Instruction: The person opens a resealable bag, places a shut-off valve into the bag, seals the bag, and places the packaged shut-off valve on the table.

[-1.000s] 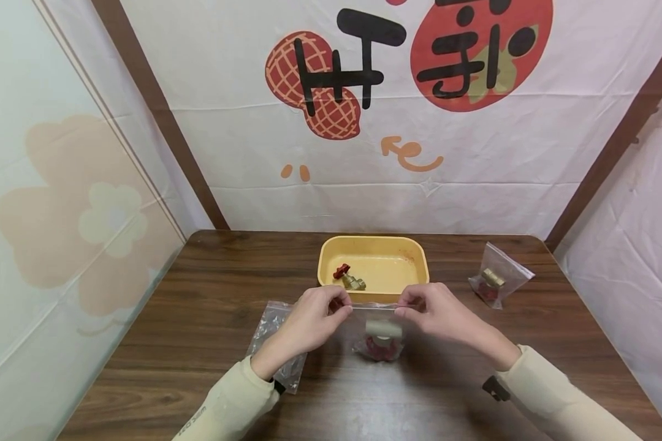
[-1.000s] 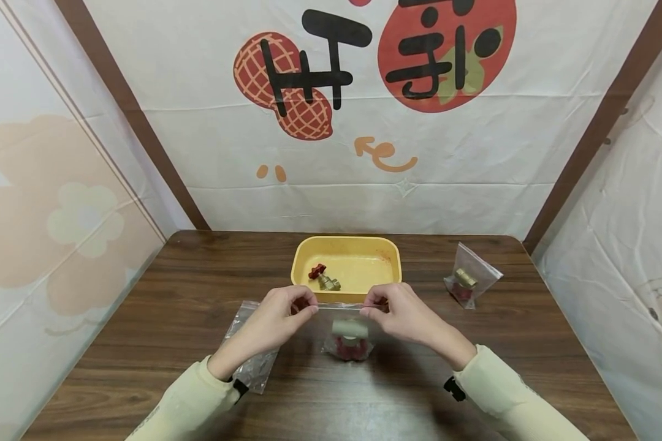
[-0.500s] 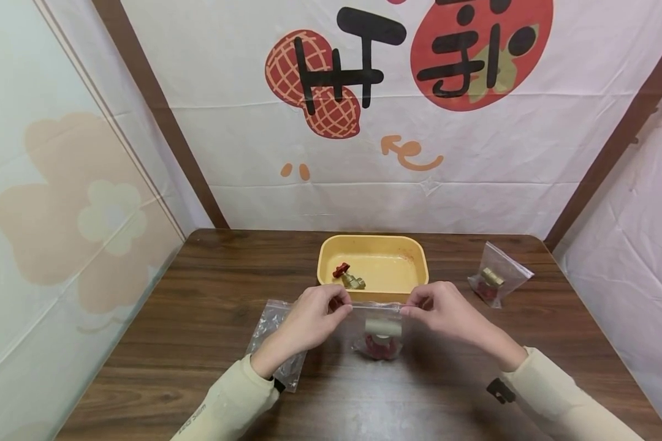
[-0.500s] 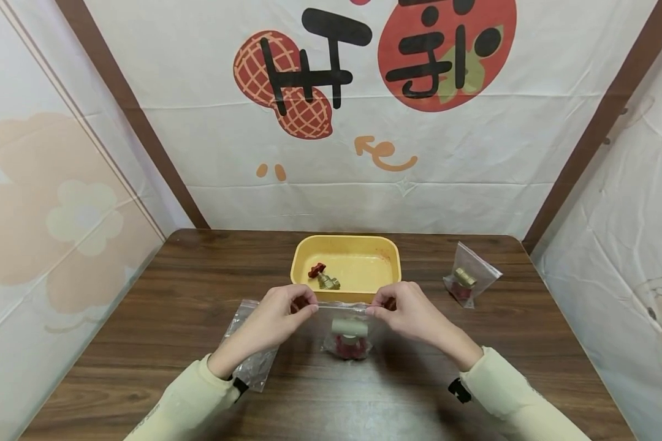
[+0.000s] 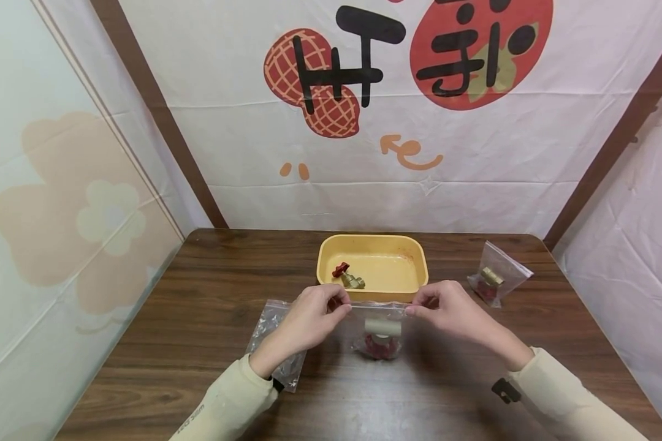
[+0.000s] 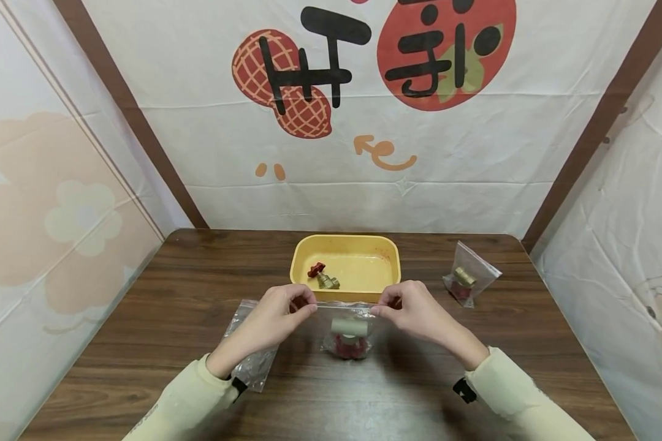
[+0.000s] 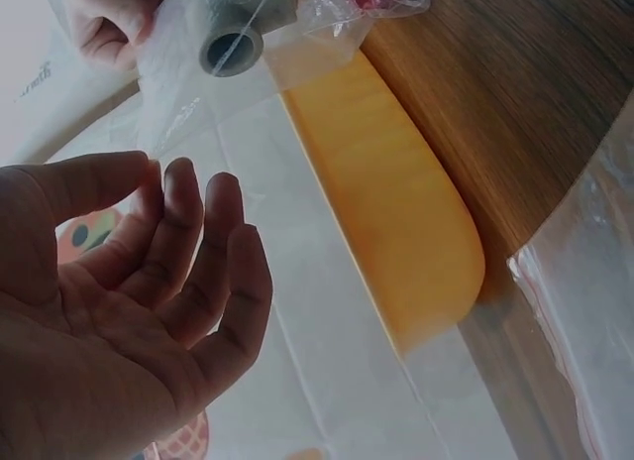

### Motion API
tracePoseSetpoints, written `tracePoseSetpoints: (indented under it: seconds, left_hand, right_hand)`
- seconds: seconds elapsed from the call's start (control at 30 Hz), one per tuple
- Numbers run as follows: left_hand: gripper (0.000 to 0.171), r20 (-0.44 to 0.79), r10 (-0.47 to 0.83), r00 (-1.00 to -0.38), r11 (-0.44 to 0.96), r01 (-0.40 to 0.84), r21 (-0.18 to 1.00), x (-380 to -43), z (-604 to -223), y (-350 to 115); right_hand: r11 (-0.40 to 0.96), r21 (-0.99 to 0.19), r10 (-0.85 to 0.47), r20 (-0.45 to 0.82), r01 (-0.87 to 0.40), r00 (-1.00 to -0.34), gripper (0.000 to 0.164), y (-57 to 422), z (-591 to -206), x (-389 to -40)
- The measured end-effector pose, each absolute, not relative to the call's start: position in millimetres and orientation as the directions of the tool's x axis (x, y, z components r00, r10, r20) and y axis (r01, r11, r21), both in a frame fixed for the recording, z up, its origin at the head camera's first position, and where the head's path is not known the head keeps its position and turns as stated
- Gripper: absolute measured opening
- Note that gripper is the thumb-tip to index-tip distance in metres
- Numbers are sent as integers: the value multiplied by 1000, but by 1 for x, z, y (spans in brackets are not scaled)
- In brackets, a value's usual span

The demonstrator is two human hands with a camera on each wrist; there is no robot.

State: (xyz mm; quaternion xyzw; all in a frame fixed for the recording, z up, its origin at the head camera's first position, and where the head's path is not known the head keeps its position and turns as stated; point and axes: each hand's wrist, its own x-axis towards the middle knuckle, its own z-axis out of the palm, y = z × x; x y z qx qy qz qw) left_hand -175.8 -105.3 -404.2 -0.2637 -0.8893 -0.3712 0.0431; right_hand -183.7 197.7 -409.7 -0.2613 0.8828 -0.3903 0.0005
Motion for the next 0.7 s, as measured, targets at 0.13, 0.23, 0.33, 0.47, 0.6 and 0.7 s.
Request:
tracePoseSetpoints:
  seconds: [0.13,0.23,0.33,0.47,0.6,0.7]
  left_hand:
    - [14,275,435,-857,587,502,635,-175,-405,-105]
    - [14,273,434,-858,588,500,636,-174,-405,-105]
    - [14,277,437,-856,587,505,633,-174,-404,-105]
    - [13,271,437,-858,596,501,627,-174,-403,-103]
    - [13,262,438,-860,600,496,627,-173,-402,-101]
    - [13,272,438,-857,593,503,628,-172,-402,-98]
  right_hand:
    - [550,-674,-480,229,-494,-847,15,197,-409,-184]
    - [554,-665,-501,213,-500,-839,8,194,-409,-184]
    - [541,-663,-538,200,-517,-819,23,188,-409,-186]
    - [493,-653,-597,227,-575,-770,18,172,-407,-189]
    - [478,-591,-653,255,-649,-713,6,153,-401,-191]
    - [480,-526,-685,276,-702,-674,3,139,-397,-191]
